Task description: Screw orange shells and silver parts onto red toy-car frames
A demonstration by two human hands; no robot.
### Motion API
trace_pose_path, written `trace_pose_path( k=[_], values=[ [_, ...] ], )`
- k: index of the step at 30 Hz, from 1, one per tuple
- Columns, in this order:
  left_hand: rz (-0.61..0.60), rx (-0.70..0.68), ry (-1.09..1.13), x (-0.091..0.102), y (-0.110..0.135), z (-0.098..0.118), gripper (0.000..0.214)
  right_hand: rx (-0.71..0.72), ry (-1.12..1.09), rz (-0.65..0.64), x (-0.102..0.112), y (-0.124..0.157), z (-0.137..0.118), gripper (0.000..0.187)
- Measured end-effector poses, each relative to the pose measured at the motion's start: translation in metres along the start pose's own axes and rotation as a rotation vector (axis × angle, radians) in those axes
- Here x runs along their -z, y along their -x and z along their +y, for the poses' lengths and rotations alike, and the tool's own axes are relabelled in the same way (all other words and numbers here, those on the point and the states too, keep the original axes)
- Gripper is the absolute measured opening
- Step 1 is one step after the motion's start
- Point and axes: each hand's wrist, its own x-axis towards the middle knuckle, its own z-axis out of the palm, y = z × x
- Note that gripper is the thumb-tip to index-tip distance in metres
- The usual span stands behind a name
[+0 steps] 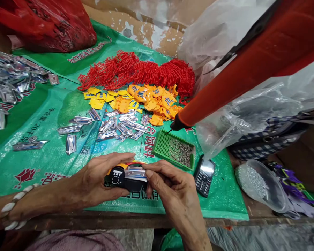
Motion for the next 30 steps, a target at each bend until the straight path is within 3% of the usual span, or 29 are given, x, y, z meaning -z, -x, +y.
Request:
trace_pose_path(
  k=[7,10,15,22,26,30],
  values=[
    [-0.014,-0.043,0.015,0.002,-0.003,-0.002,0.053,0.165,0.175,0.107,-0.006,0.011,-0.002,0.015],
    [-0.003,-0.096,0.03,0.004,-0.009,0.001,0.04,0.123,0.091,0.071,-0.004,0.007,0.003,0.012],
    [0.012,-0.123,0.031,0.007,-0.014,0.003,0.04,0.096,0.058,0.075,-0.002,0.001,0.007,0.011],
    [0.034,-0.158,0.023,0.006,-0.016,0.003,0.046,0.472,0.521,0.138,-0.009,0.005,0.008,0.016],
    [0.033,-0.158,-0.003,0.007,-0.017,0.003,0.047,0.526,0.66,0.182,-0.013,0.007,0.014,0.013],
    [0.006,-0.148,-0.001,0.009,-0.017,0.004,0.046,0.633,0.725,0.113,-0.013,0.008,0.018,0.021]
  ],
)
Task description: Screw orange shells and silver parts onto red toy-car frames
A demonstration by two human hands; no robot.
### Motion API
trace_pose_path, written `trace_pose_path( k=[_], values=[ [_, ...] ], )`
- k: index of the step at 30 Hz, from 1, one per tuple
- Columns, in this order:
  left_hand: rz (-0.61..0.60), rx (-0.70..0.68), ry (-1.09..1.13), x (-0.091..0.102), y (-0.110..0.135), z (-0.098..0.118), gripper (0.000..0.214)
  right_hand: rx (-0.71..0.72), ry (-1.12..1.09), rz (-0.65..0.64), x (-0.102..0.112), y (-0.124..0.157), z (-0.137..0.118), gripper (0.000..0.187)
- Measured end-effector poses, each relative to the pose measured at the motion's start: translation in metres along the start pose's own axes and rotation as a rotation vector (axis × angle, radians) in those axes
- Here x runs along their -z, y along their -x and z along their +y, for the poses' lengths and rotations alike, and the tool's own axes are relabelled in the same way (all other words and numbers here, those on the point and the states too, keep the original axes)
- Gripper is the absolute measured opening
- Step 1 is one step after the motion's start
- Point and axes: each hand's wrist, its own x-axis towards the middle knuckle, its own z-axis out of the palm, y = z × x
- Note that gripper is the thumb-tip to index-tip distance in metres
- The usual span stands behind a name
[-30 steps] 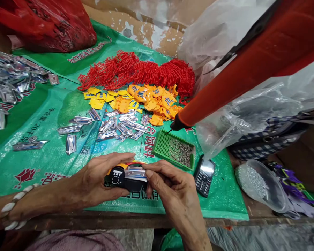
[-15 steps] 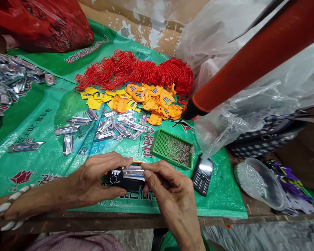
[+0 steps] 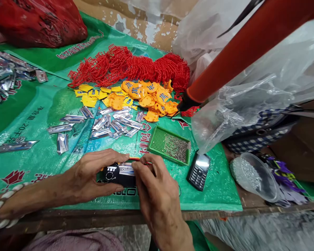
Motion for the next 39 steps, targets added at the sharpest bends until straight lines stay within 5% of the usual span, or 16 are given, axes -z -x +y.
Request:
trace_pose_path(
  k=[8,18,39],
  values=[
    [-0.005,0.037,0.028,-0.001,0.001,0.0,0.04,0.117,0.06,-0.2,0.012,-0.001,0.003,0.033],
    [-0.02,0.048,0.03,0.0,-0.002,0.0,0.038,0.091,-0.124,-0.109,0.017,-0.01,0.009,0.038],
    [-0.062,0.17,0.04,0.0,0.004,0.0,0.048,0.052,-0.186,-0.412,0.032,-0.043,0.02,0.013]
  ],
)
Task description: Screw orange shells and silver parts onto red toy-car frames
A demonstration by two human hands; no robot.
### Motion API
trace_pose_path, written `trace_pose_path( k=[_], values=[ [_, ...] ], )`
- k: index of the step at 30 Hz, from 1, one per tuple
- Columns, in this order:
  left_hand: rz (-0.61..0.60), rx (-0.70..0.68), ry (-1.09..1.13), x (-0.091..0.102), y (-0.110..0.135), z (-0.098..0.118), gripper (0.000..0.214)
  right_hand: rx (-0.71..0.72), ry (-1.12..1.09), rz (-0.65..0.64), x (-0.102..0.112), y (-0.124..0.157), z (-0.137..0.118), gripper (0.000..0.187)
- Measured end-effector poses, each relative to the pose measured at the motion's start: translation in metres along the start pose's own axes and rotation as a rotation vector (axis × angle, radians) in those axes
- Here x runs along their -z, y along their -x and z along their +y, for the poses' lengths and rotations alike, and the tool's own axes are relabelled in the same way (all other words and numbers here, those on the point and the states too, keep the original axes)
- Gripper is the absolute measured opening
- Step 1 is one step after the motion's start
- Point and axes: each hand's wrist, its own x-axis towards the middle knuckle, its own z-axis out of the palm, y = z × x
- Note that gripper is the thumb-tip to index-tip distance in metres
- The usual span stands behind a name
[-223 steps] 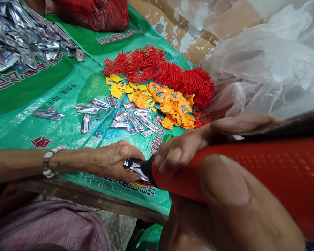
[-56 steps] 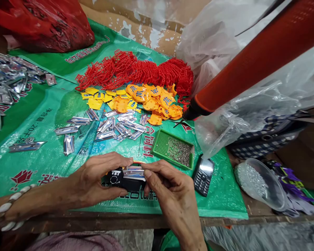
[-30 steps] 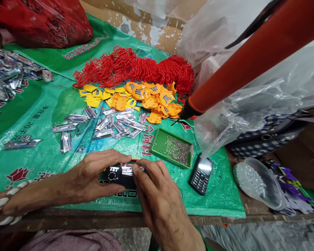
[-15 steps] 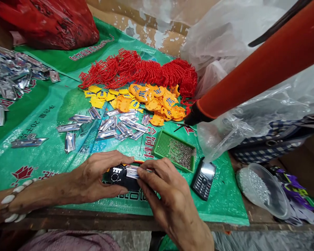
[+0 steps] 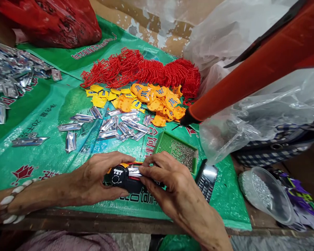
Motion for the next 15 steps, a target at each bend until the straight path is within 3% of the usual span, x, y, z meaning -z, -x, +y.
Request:
trace_pose_path(
  k=[7,15],
  values=[
    [-0.024,0.004,0.01,0.001,0.0,0.0,0.043,0.014,0.026,-0.038,0.002,-0.005,-0.001,0.02],
    [-0.035,0.015,0.044,0.001,0.0,0.001,0.045,0.045,0.103,-0.175,0.008,-0.014,-0.002,0.023]
  ],
)
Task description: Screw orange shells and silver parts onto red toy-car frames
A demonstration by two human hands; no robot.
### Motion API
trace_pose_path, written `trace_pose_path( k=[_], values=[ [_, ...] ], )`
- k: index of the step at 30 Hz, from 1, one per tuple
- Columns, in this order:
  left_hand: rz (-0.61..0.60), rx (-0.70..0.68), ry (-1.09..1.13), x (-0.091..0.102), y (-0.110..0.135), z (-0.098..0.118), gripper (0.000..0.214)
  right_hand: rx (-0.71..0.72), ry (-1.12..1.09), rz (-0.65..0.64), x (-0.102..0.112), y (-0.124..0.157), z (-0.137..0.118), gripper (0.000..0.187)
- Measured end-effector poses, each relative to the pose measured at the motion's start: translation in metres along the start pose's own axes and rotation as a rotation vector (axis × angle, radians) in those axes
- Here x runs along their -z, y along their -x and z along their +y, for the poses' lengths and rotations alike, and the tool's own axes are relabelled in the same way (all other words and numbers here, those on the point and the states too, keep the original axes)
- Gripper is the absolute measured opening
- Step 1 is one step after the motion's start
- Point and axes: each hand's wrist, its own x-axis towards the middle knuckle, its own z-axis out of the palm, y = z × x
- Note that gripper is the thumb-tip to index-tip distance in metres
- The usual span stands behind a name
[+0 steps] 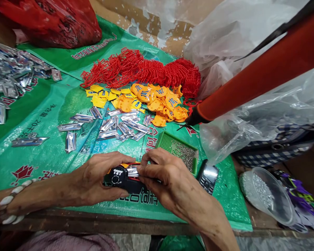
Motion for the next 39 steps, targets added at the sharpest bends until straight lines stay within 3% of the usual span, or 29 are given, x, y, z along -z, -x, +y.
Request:
trace_pose_path(
  k=[13,19,27,33,39],
  values=[
    [0.002,-0.025,-0.014,0.001,-0.002,0.0,0.039,0.047,0.198,-0.115,0.001,0.004,-0.005,0.022],
    [0.027,-0.103,-0.042,0.003,-0.004,0.001,0.038,0.013,0.068,-0.001,-0.005,0.006,-0.004,0.018],
    [0.042,-0.11,-0.043,0.001,-0.004,0.001,0.034,-0.031,-0.028,-0.019,-0.01,0.016,-0.009,0.015],
    [0.074,-0.224,-0.08,-0.003,0.001,-0.008,0.045,-0.042,0.021,0.122,-0.029,0.026,-0.008,0.024],
    [0.052,-0.188,-0.145,-0.002,0.002,-0.005,0.042,-0.035,-0.105,0.293,-0.042,0.028,-0.004,0.033]
  ],
)
